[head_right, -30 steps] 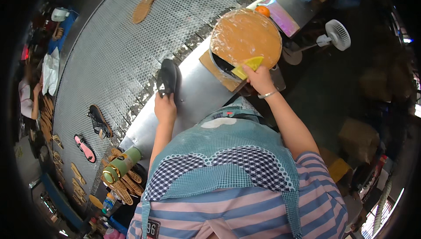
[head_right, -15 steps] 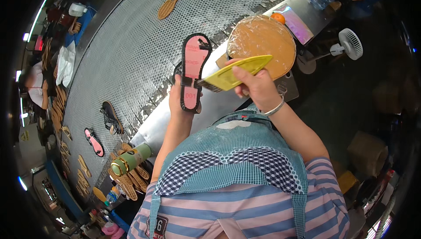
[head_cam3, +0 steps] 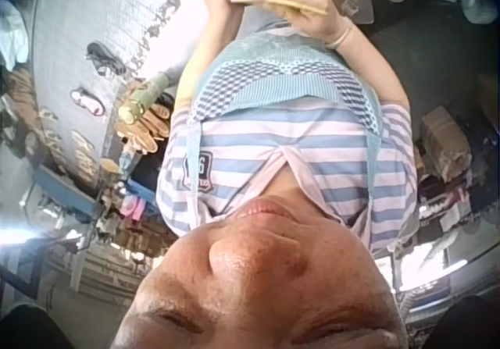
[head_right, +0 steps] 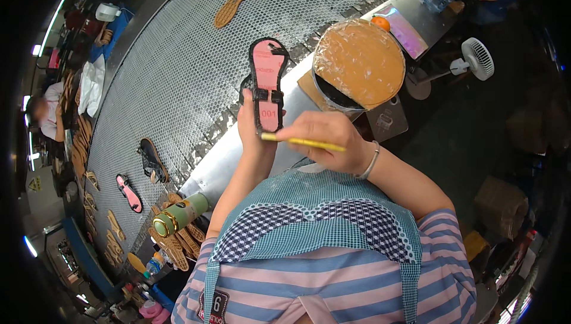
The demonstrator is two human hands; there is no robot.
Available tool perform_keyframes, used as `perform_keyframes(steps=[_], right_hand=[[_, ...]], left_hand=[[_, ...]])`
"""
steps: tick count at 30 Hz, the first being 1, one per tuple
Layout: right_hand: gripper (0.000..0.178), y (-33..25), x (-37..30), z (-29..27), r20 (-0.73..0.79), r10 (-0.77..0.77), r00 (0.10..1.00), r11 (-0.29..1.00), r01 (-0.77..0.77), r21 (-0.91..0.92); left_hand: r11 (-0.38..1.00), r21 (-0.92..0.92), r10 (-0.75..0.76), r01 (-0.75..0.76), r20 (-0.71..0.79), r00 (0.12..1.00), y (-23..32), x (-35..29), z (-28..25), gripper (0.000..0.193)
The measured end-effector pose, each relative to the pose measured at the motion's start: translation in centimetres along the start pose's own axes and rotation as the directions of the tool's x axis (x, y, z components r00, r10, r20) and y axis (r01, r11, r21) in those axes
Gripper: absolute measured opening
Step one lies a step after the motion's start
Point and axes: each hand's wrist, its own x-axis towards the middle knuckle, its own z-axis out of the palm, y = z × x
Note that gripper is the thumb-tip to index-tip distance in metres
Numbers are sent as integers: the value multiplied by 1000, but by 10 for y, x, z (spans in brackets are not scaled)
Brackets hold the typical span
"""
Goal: The person picks up sandal soles from a conveyor belt and applies glue around their edges using a plastic scraper.
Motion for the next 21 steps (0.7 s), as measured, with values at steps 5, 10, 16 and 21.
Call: perform_keyframes(steps=[5,10,16,21], right_hand=[[29,1,0,-9,-15,-109,994,988,107,-111],[32,-1,-7,-13,74,-110,991,982,120,-147],[30,2,1,-19,104,-97,990,984,111,-140],[17,7,-16,-44,-122,139,983,990,-134,48]], left_hand=[[1000,-20,-8,8,21,1000,1,9,2,44],[1000,-20,-23,23,-3,1000,2,17,-3,42],[996,-42,-83,82,-20,996,2,16,-5,43],[927,-179,-313,328,108,944,34,20,-50,58]])
